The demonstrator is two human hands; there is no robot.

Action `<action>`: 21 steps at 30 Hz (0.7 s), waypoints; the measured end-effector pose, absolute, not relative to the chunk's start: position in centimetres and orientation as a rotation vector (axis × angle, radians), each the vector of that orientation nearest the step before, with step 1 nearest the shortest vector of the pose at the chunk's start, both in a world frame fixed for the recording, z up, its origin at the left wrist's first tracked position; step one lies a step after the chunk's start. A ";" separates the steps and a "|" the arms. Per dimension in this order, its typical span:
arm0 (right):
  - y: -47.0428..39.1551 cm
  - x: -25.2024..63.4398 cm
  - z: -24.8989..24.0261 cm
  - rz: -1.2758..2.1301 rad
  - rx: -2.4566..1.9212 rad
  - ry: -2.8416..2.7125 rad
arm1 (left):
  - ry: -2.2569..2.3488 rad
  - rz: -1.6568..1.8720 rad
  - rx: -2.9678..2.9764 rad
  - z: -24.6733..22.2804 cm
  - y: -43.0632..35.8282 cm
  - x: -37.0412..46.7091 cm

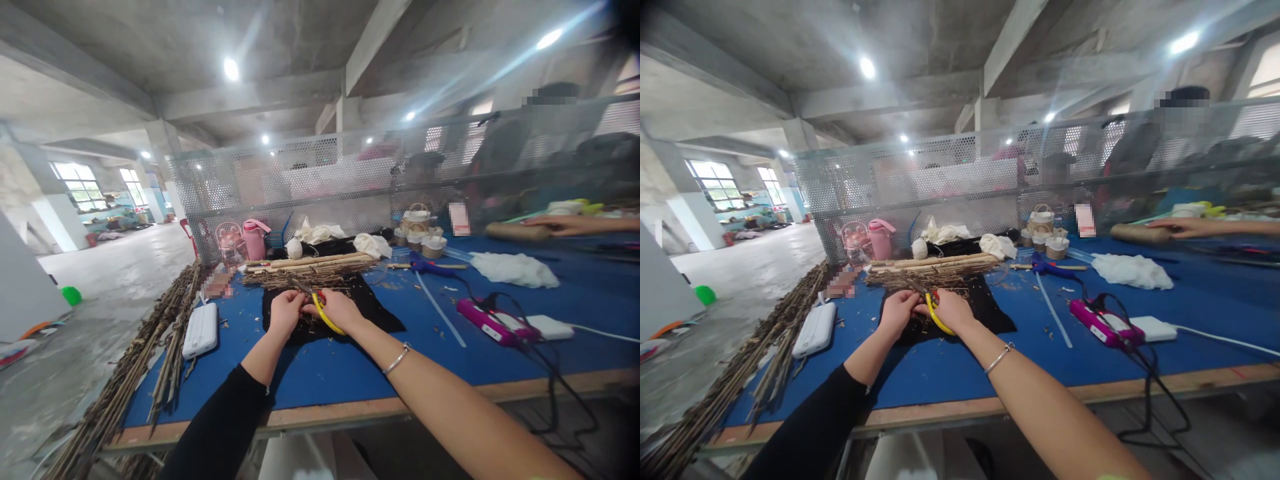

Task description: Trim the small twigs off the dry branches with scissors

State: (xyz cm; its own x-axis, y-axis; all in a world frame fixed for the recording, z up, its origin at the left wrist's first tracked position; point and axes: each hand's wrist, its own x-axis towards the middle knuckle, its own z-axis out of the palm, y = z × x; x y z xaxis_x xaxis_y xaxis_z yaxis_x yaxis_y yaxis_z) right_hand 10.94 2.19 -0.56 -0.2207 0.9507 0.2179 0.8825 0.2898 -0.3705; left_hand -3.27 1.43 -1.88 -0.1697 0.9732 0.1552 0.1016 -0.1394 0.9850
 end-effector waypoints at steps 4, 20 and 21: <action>2.3 11.0 -0.7 0.272 -1.636 -2.192 | 1.307 1.426 1.248 -1.7 1.4 -3.3; 2.1 10.7 -0.9 0.183 -1.597 -2.177 | 1.264 1.490 1.279 -1.1 1.0 -3.0; 2.1 10.7 -0.8 0.186 -1.602 -2.173 | 1.243 1.498 1.270 -1.2 1.0 -2.9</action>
